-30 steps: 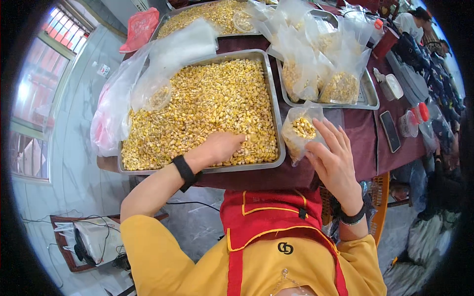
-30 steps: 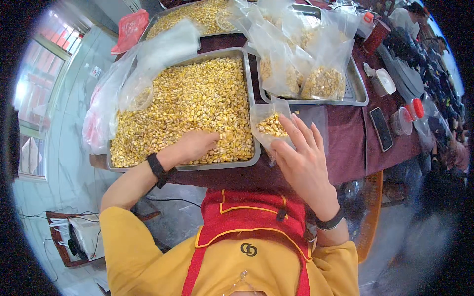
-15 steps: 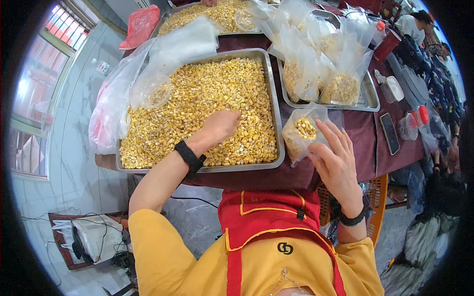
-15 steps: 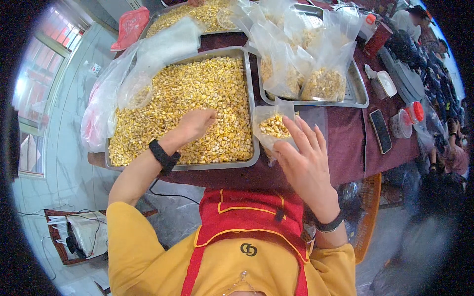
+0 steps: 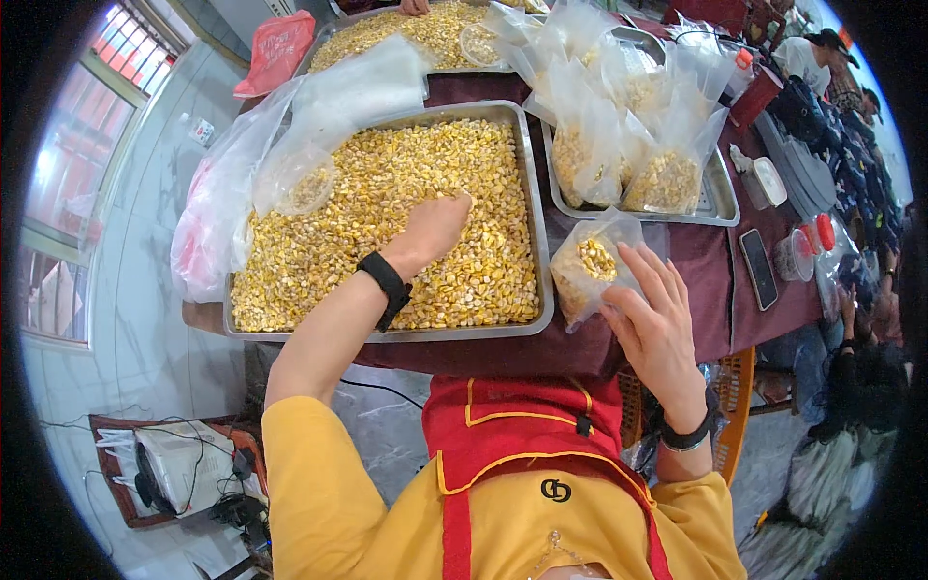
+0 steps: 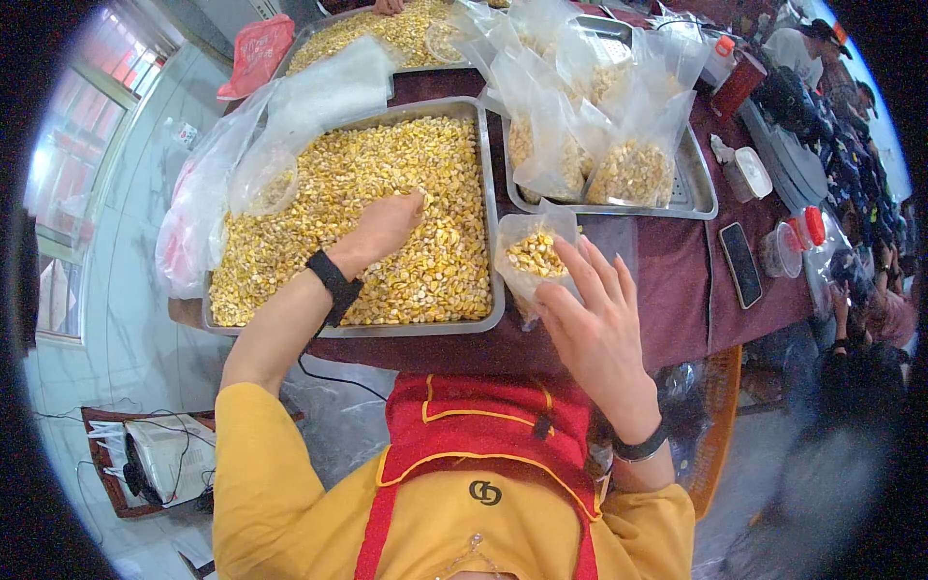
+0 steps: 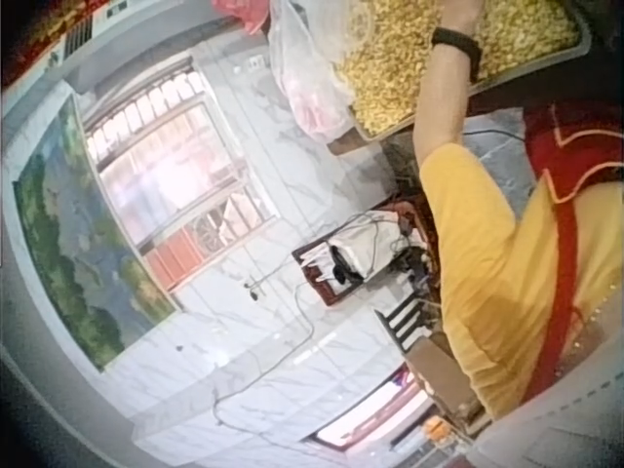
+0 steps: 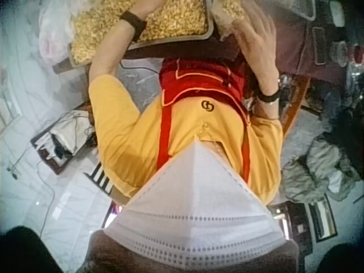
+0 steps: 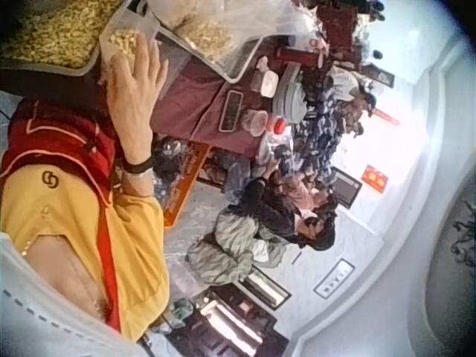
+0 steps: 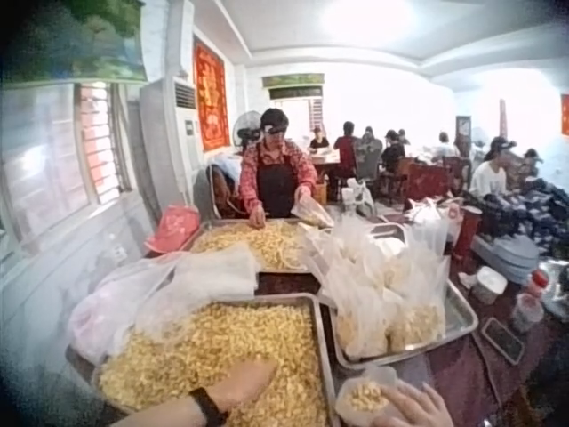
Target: The person fills a plastic bag with corn kernels by hand from a metal tray and places it onto another tray before picking up a new bag to repeat the process.
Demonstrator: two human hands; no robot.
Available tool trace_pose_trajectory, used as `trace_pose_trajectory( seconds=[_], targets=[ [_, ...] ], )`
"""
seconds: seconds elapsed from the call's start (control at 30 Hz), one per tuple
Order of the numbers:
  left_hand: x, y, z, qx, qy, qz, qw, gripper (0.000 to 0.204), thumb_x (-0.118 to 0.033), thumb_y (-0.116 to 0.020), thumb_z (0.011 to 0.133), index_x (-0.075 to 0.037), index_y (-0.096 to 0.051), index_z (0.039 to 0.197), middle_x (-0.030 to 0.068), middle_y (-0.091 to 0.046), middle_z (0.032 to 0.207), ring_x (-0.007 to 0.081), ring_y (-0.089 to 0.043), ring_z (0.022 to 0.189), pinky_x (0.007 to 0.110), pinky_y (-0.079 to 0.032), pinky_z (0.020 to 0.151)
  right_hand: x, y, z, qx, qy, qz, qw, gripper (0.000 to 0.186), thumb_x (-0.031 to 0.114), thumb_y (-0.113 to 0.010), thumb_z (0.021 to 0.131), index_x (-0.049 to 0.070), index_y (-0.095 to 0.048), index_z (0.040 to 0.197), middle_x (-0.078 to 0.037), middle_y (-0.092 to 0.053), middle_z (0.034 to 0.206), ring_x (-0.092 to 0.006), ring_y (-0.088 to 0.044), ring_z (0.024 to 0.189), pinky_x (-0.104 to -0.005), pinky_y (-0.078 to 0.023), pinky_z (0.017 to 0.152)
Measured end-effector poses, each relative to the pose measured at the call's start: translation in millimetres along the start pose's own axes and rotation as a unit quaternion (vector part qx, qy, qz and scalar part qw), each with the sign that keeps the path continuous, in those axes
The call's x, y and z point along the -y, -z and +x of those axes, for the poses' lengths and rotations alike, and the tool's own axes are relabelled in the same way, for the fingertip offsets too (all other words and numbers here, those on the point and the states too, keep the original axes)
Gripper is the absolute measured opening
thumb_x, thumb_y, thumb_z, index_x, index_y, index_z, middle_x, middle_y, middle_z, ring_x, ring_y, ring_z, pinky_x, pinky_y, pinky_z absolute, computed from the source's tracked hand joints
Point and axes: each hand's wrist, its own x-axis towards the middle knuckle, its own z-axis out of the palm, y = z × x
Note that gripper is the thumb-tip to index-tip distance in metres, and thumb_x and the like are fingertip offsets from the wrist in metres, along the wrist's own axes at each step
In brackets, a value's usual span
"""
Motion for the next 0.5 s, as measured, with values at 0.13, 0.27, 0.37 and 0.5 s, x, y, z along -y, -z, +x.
trace_pose_trajectory(
  seconds=[0.13,0.27,0.37,0.5],
  targets=[
    [25,1,-5,-0.077,-0.059,-0.135,0.986,0.026,-0.018,-0.059,0.084,-0.002,-0.058,0.104,0.0209,-0.064,0.089,0.036,-0.063,0.082,0.044,-0.048,0.069,-4,0,-1,-0.004,0.002,0.005,1.0,0.015,0.013,-0.067,0.078,0.011,-0.061,0.091,-0.011,-0.049,0.134,-0.0322,-0.044,0.127,-0.0509,-0.033,0.103],
    [20,21,-6,-0.056,0.004,-0.367,0.929,0.02,-0.017,-0.059,0.087,0.0,-0.058,0.097,0.0105,-0.059,0.077,0.0214,-0.059,0.07,0.034,-0.046,0.061,-11,-2,2,-0.011,0.001,0.005,1.0,0.015,0.013,-0.067,0.078,0.011,-0.061,0.091,-0.011,-0.049,0.134,-0.0326,-0.044,0.127,-0.0508,-0.033,0.103],
    [21,20,-9,0.054,0.071,-0.556,0.827,0.015,-0.017,-0.057,0.091,-0.002,-0.056,0.09,0.003,-0.053,0.073,0.0131,-0.054,0.067,0.029,-0.043,0.059,-8,2,2,-0.017,0.0,0.007,1.0,0.014,0.013,-0.067,0.077,0.011,-0.061,0.09,-0.012,-0.05,0.133,-0.0324,-0.045,0.126,-0.0518,-0.033,0.102],
    [2,24,-14,0.094,0.027,-0.6,0.794,0.016,-0.013,-0.053,0.089,-0.007,-0.051,0.074,0.0007,-0.05,0.065,0.0107,-0.047,0.059,0.026,-0.039,0.053,-12,2,-2,-0.027,0.002,0.022,0.999,0.013,0.016,-0.067,0.077,0.013,-0.062,0.089,-0.013,-0.053,0.128,-0.0318,-0.047,0.123,-0.0549,-0.033,0.1]
  ],
)
